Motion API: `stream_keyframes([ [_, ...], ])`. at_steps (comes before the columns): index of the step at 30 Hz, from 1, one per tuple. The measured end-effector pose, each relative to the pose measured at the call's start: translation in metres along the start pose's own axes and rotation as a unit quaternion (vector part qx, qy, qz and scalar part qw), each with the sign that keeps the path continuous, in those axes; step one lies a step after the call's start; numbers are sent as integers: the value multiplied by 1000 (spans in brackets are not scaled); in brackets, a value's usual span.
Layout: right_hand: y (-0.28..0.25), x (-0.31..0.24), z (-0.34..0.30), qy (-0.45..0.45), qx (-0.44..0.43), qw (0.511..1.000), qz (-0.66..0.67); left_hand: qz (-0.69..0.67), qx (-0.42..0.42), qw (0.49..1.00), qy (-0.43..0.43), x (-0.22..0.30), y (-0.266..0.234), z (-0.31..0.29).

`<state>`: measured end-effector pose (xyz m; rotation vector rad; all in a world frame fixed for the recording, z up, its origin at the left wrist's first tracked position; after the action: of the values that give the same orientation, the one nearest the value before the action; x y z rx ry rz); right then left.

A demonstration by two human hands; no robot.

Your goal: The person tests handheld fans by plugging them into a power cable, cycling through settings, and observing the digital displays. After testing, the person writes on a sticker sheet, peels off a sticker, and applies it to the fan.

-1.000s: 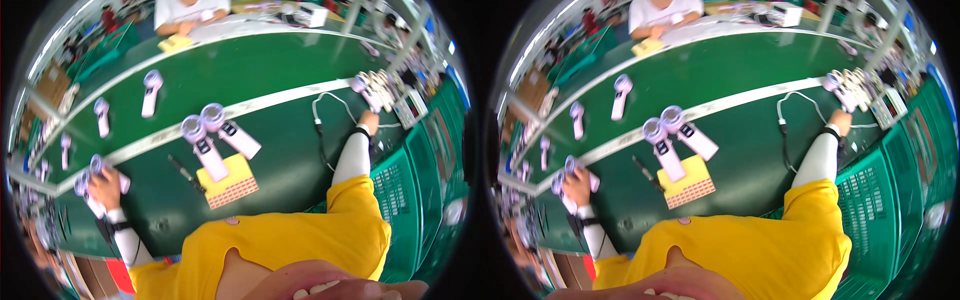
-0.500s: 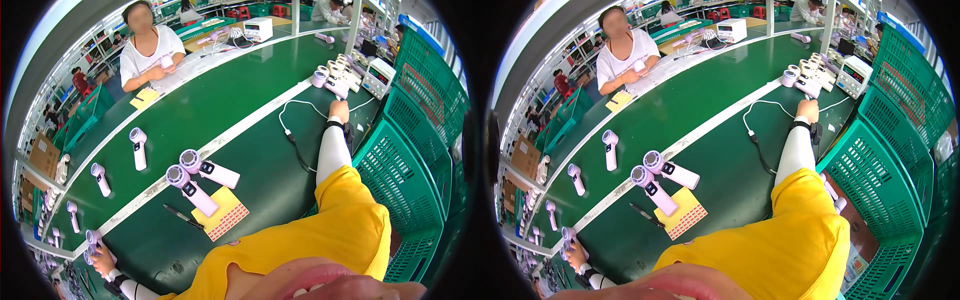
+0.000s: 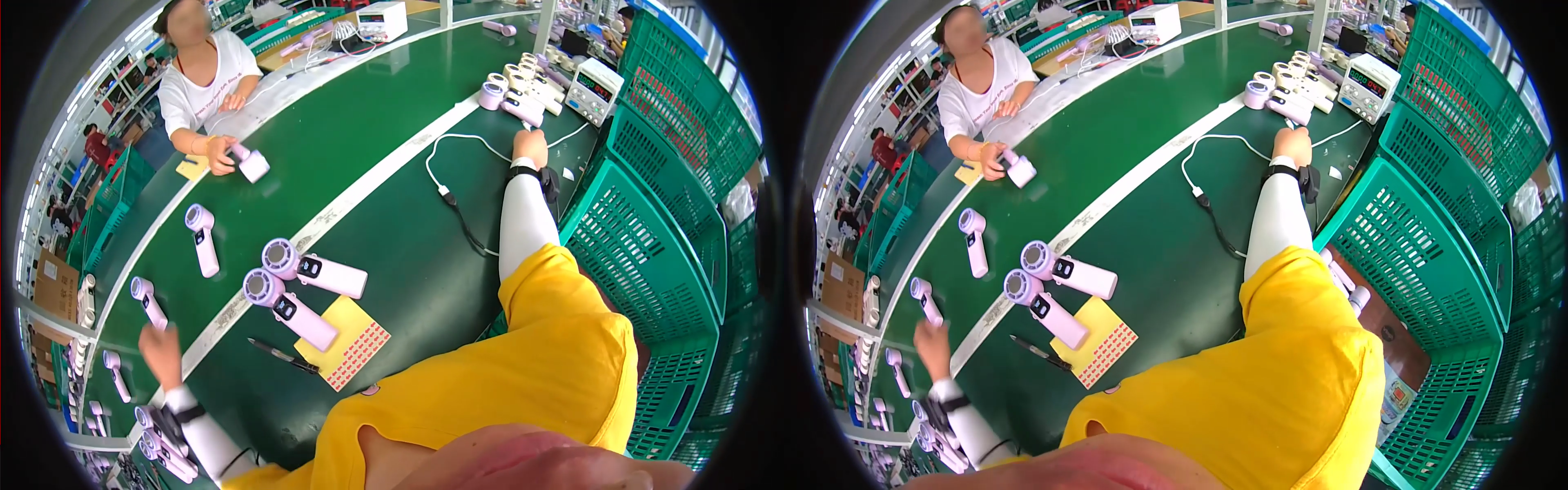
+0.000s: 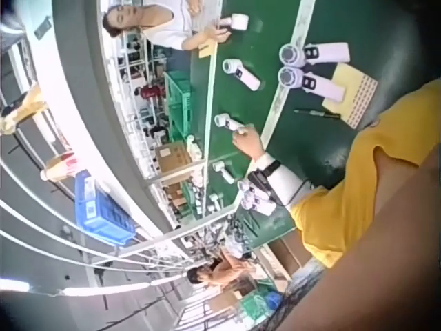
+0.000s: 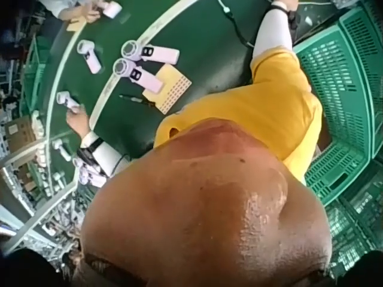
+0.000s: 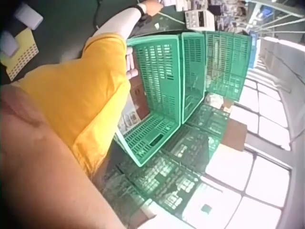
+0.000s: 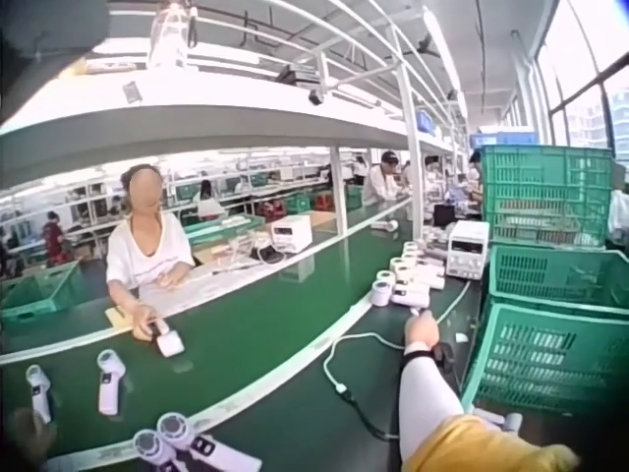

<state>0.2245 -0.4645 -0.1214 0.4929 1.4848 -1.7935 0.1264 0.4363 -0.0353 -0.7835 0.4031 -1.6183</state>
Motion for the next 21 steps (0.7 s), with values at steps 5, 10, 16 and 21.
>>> stream_keyframes([
  [5, 21, -4, 14, -92, -5, 991, -95, 0, -117, 993, 17, 114, 123, 28],
  [10, 26, 0, 27, -99, -15, 993, -64, 86, -80, 985, -128, 117, 141, 17],
  [16, 11, -6, 15, -85, -35, 996, -12, 107, -104, 975, -162, 105, 185, 49],
  [21, 5, -7, 9, -74, -29, 997, -17, 66, -88, 980, -164, 109, 208, 59],
])
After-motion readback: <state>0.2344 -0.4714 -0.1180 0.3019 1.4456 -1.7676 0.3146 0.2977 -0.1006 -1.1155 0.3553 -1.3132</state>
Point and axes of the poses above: each hand's wrist, its own z-axis towards the middle knuckle, its own y-axis out of the palm, x = y × z, the point moved 10 cm from there along z, towards the middle knuckle, and after that the axes turned 4 degrees about x, right-handed, at the moved point
